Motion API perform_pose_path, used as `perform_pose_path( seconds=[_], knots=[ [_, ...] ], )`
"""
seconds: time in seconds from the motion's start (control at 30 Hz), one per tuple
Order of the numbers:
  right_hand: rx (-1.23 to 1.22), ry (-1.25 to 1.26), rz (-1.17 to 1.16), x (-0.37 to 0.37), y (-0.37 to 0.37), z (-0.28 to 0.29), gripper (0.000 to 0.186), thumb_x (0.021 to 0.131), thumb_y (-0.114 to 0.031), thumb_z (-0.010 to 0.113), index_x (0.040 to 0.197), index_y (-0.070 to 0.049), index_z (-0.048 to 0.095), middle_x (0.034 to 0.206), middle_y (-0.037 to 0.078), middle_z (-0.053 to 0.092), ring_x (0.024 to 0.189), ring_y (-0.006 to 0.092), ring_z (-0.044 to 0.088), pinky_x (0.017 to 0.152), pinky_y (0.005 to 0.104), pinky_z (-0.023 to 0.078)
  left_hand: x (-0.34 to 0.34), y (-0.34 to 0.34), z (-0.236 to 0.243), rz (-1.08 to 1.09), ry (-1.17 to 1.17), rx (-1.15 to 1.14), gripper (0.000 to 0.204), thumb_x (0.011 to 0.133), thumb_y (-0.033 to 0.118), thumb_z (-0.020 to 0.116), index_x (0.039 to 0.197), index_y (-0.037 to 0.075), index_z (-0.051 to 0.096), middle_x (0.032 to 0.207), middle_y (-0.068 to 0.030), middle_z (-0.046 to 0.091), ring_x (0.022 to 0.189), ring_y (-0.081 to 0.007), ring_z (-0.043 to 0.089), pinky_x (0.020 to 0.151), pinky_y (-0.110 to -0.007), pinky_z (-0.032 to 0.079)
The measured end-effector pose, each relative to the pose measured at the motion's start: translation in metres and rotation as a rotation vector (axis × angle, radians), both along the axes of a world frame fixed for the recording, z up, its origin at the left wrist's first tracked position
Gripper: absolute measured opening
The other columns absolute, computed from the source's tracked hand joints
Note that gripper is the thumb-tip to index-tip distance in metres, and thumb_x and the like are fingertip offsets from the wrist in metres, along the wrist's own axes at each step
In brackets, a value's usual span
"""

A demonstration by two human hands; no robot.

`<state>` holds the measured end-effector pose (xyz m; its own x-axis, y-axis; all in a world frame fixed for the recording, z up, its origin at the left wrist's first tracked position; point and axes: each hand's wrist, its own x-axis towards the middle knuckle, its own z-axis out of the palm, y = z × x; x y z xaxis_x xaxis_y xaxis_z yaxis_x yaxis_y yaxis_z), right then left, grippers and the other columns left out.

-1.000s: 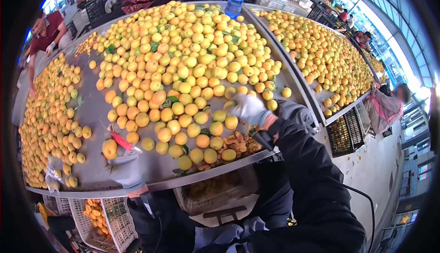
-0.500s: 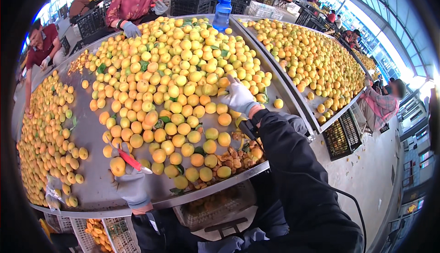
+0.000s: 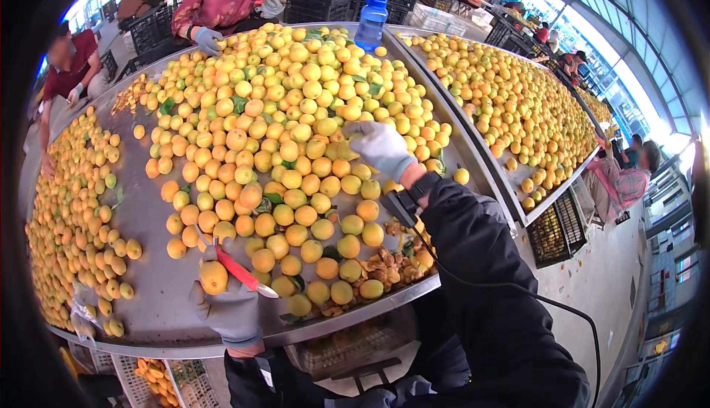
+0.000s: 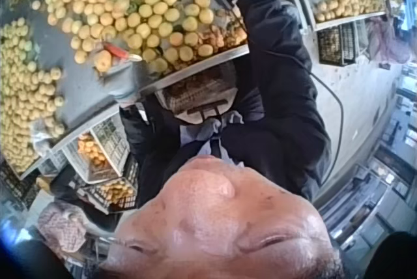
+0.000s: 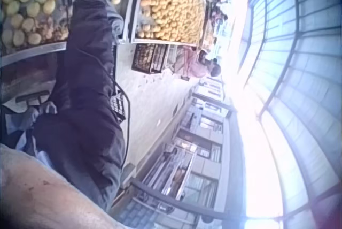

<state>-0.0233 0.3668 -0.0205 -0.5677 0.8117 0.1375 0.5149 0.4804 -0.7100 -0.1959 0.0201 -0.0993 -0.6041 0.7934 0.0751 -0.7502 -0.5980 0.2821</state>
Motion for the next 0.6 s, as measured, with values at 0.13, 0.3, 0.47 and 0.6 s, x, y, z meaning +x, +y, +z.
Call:
perform_pose_path(
  seconds=[0.13, 0.3, 0.47, 0.6],
  knots=[
    [0.360, -0.219, 0.010, -0.045, 0.030, -0.015, 0.039, 0.079, -0.036, 0.060, 0.110, -0.016, 0.074, 0.097, 0.014, 0.072, 0.091, 0.0319, 0.069, 0.081, 0.0404, 0.055, 0.002, 0.003, -0.001, -0.030, -0.003, 0.022, 0.062, 0.093, 0.040, 0.051, 0.144, 0.005, 0.046, 0.147, -0.0057, 0.048, 0.138, -0.0244, 0.038, 0.112, -0.047, 0.032],
    [0.561, -0.658, 0.108, -0.082, 0.044, -0.028, 0.030, 0.077, -0.029, 0.064, 0.098, -0.011, 0.074, 0.098, 0.014, 0.072, 0.091, 0.0328, 0.070, 0.075, 0.0429, 0.056, 0.008, 0.013, 0.002, -0.044, -0.041, 0.046, 0.068, 0.089, 0.043, 0.051, 0.145, 0.003, 0.044, 0.147, -0.0096, 0.045, 0.133, -0.0295, 0.041, 0.113, -0.050, 0.031],
    [0.519, -0.754, 0.056, -0.104, 0.047, -0.029, 0.019, 0.076, -0.021, 0.066, 0.086, -0.009, 0.075, 0.086, 0.013, 0.073, 0.084, 0.0309, 0.072, 0.068, 0.0413, 0.056, 0.018, 0.022, 0.024, -0.050, 0.008, -0.024, 0.061, 0.092, 0.041, 0.053, 0.139, 0.003, 0.049, 0.141, -0.0095, 0.052, 0.126, -0.0235, 0.049, 0.107, -0.043, 0.038],
    [0.440, -0.751, 0.017, -0.102, 0.049, -0.031, 0.020, 0.075, -0.024, 0.069, 0.087, -0.008, 0.075, 0.088, 0.014, 0.073, 0.087, 0.0305, 0.072, 0.070, 0.0413, 0.056, 0.019, 0.022, 0.024, -0.103, -0.013, 0.017, 0.062, 0.091, 0.042, 0.053, 0.140, 0.005, 0.049, 0.141, -0.0093, 0.052, 0.128, -0.0244, 0.048, 0.110, -0.045, 0.035]
  ],
)
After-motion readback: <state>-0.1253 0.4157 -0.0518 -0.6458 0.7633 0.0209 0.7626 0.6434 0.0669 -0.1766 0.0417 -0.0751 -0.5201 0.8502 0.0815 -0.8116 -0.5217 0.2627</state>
